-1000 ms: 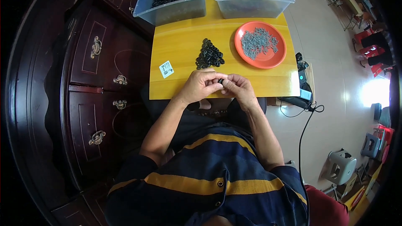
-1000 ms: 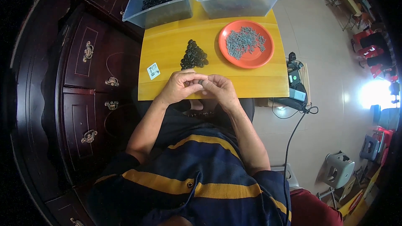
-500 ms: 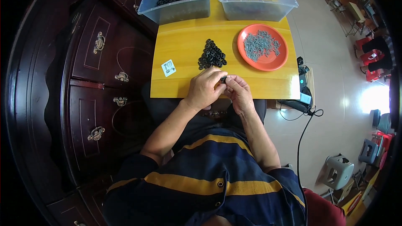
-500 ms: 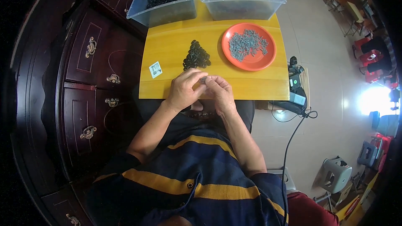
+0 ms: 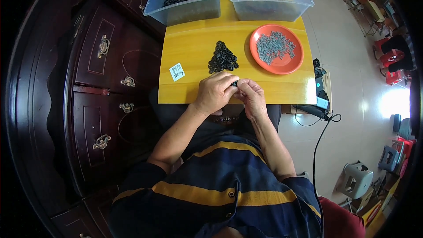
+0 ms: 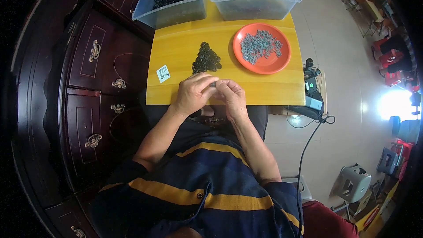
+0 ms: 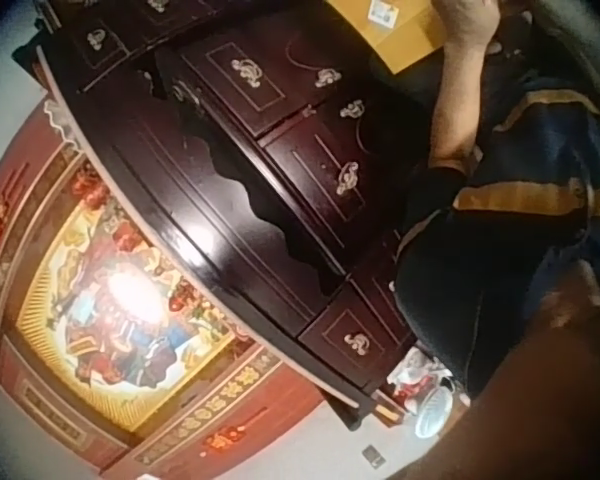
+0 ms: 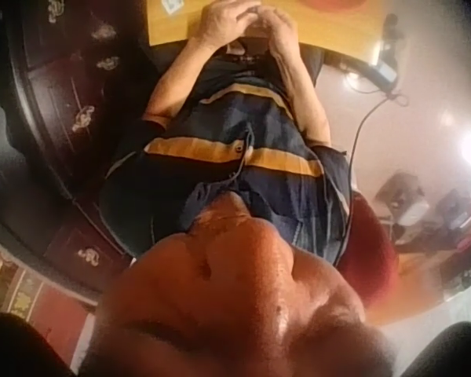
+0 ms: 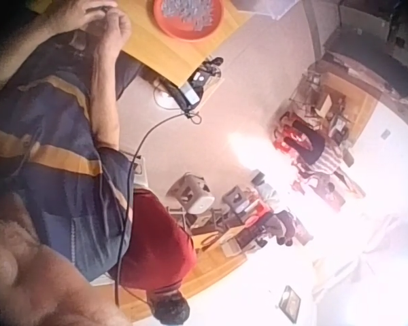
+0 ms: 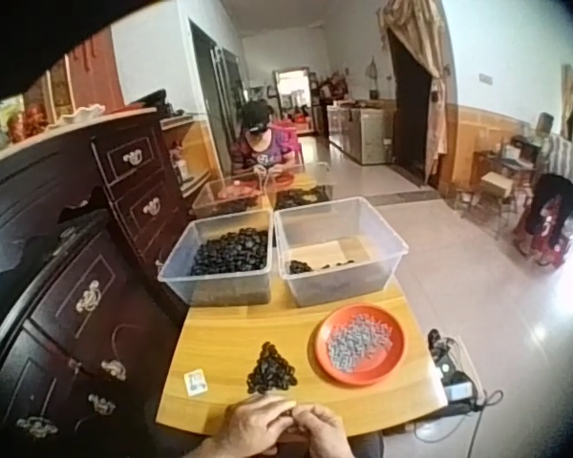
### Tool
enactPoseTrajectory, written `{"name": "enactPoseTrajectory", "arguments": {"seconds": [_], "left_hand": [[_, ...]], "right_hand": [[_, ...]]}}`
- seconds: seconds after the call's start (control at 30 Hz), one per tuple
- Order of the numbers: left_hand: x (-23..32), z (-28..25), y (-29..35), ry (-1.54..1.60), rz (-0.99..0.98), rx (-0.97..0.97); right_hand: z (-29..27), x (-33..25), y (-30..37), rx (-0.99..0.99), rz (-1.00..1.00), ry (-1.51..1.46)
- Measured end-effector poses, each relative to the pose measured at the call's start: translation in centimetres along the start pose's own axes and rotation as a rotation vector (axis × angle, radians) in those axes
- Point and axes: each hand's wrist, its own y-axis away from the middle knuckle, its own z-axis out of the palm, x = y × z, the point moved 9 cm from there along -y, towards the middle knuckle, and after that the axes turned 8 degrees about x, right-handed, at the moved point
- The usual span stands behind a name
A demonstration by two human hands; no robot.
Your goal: The person assembles small black plastic components by inserting silver beads into them by hand, then sorts the assembled parts into plastic bins.
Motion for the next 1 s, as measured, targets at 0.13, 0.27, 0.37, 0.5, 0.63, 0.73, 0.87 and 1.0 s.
{"name": "enactPoseTrajectory", "arguments": {"seconds": [0.13,0.27,0.37,0.5,0.63,0.73,0.87,1.0], "left_hand": [[0.2,-0.2,0.0,-0.012,0.039,-0.001],[-0.1,-0.3,-0.1,0.029,0.033,0.028],[-0.6,-0.1,-0.3,0.065,-0.031,0.014],[-0.9,-0.4,-0.2,0.060,-0.012,-0.013],[-0.7,-0.5,-0.2,0.040,-0.034,-0.030],[-0.7,-0.3,-0.2,0.129,-0.175,-0.123],[-2.6,-0.2,0.3,0.232,-0.247,-0.111],[-4.2,-0.8,0.0,0.213,-0.289,-0.161]], "right_hand": [[0.0,0.1,-0.2,-0.014,-0.018,0.017],[0.1,-0.2,-0.5,-0.007,-0.042,0.037],[0.0,-0.1,-0.8,-0.008,-0.047,0.023],[0.8,-0.2,-0.4,-0.015,-0.038,0.043],[0.6,-0.4,-0.8,-0.045,-0.091,0.151],[0.6,-1.3,-0.8,-0.024,-0.233,0.321],[1.1,-2.1,-0.6,-0.024,-0.355,0.513],[2.0,-2.6,-0.3,-0.077,-0.458,0.682]]}}
